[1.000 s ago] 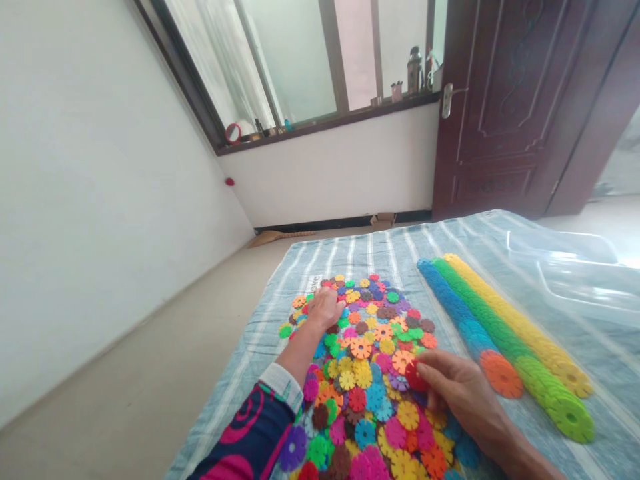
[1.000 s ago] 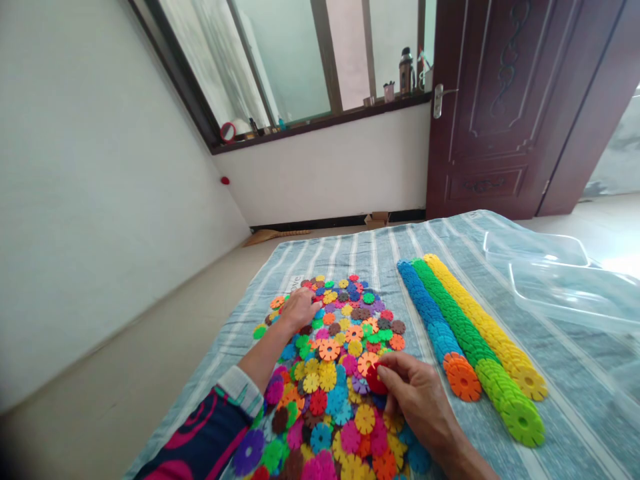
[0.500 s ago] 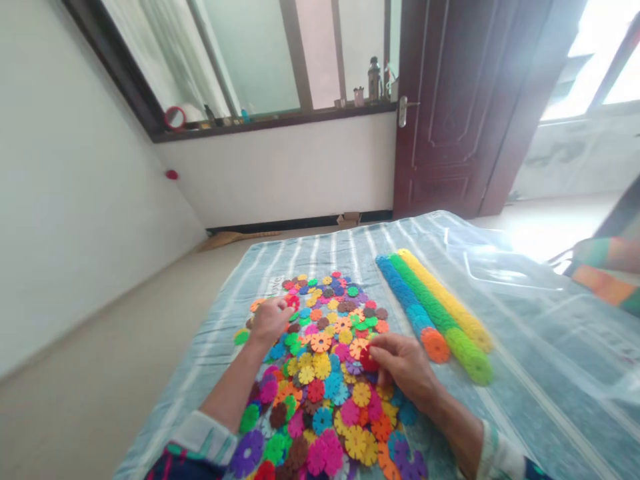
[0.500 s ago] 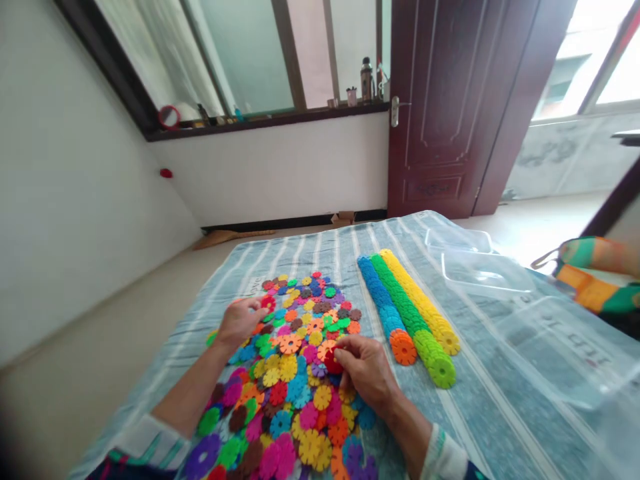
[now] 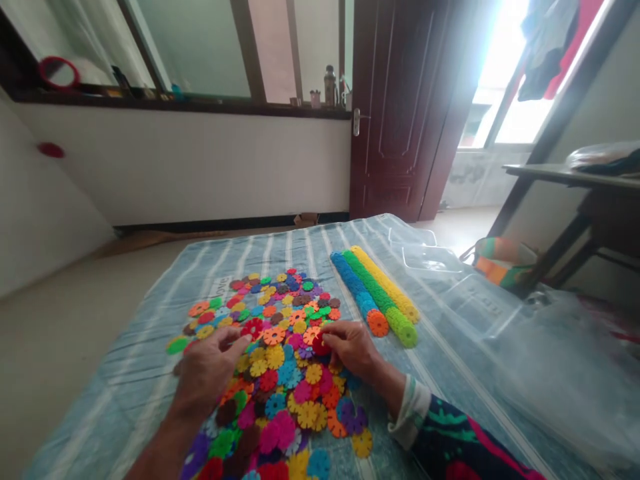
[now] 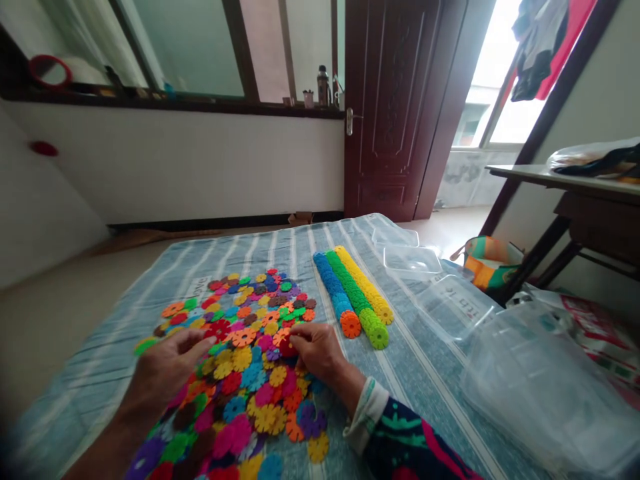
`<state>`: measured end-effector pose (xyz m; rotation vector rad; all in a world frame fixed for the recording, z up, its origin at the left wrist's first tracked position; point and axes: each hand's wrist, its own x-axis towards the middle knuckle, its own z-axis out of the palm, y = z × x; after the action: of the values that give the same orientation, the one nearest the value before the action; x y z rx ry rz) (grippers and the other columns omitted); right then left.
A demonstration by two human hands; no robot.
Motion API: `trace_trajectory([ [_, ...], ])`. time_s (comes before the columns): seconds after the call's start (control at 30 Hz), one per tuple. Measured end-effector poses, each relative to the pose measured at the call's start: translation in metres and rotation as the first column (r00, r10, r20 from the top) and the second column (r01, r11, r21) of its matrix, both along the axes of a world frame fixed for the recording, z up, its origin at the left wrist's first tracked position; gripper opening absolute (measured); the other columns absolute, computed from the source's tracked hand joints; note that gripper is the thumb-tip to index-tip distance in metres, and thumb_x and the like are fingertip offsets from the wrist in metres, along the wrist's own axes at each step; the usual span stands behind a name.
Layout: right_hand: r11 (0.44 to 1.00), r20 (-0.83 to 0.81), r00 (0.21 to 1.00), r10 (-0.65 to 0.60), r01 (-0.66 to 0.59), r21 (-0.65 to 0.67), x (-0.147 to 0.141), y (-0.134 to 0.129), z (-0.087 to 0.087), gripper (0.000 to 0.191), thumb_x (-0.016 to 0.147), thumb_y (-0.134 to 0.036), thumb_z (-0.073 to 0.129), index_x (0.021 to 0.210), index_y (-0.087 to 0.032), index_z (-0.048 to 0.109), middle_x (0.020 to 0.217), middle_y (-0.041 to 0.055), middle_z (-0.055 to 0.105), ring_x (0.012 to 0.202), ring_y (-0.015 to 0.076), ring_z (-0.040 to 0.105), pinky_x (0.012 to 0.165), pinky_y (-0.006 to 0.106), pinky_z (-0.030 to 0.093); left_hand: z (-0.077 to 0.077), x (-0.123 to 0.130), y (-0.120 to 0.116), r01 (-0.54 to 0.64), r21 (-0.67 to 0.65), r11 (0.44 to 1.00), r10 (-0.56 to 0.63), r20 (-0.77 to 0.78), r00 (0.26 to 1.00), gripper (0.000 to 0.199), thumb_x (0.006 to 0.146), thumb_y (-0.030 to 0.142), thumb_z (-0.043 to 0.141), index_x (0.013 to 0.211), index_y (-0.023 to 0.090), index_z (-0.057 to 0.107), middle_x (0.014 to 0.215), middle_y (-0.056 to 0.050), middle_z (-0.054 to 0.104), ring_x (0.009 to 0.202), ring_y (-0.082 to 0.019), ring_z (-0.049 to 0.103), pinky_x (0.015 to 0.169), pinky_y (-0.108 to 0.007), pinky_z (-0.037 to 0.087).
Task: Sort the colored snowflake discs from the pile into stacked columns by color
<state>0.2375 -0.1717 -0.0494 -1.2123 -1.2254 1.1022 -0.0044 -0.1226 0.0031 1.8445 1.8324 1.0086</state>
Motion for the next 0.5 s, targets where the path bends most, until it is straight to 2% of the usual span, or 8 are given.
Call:
trace_trajectory([
  [0.1,1.0,0.0,1.0,0.005,-0.005,0.006,-0.003,-0.002,-0.001,0.024,0.076,-0.04,0.06,0.079,-0.018,0.069,0.049,-0.0056,0.052,0.037,0.0096,0.049,0.037,0.02,0.032,0.0,0.021,-0.02,0.159,-0.086,0.983,-0.141,0.188,0.972,0.031,0.066,0.049,0.062,0.073,0.019,0.064,0.065,0.0,0.068,0.063,-0.019,0.064,0.059,-0.026,0.049],
  [0.2,0.998,0.043,0.999,0.011,-0.014,0.068,-0.008,-0.004,-0.004,0.022,0.078,-0.036,0.06,0.081,-0.017,0.069,0.053,-0.0047,0.054,0.044,0.0092,0.05,0.042,0.019,0.035,-0.001,0.041,-0.036,0.246,-0.127,0.961,-0.199,0.301,0.933,0.03,0.065,0.049,0.063,0.071,0.02,0.059,0.065,0.0,0.068,0.065,-0.02,0.066,0.057,-0.026,0.05],
  [0.3,0.992,0.123,0.992,0.007,-0.022,0.122,-0.011,-0.007,-0.007,0.018,0.081,-0.032,0.059,0.082,-0.017,0.07,0.056,-0.0045,0.055,0.05,0.009,0.048,0.047,0.019,0.035,-0.005,0.052,-0.043,0.275,-0.186,0.943,-0.191,0.372,0.908,0.029,0.064,0.048,0.063,0.071,0.021,0.055,0.064,0.0,0.068,0.068,-0.022,0.07,0.051,-0.025,0.048],
  [0.5,0.994,0.148,0.989,0.017,-0.032,0.102,-0.012,-0.01,-0.005,0.02,0.082,-0.033,0.058,0.083,-0.019,0.072,0.052,-0.005,0.052,0.048,0.0095,0.045,0.047,0.02,0.035,-0.016,0.055,-0.043,0.288,-0.214,0.934,-0.187,0.393,0.9,0.028,0.066,0.047,0.061,0.076,0.022,0.053,0.063,0.002,0.067,0.071,-0.024,0.073,0.049,-0.024,0.049],
])
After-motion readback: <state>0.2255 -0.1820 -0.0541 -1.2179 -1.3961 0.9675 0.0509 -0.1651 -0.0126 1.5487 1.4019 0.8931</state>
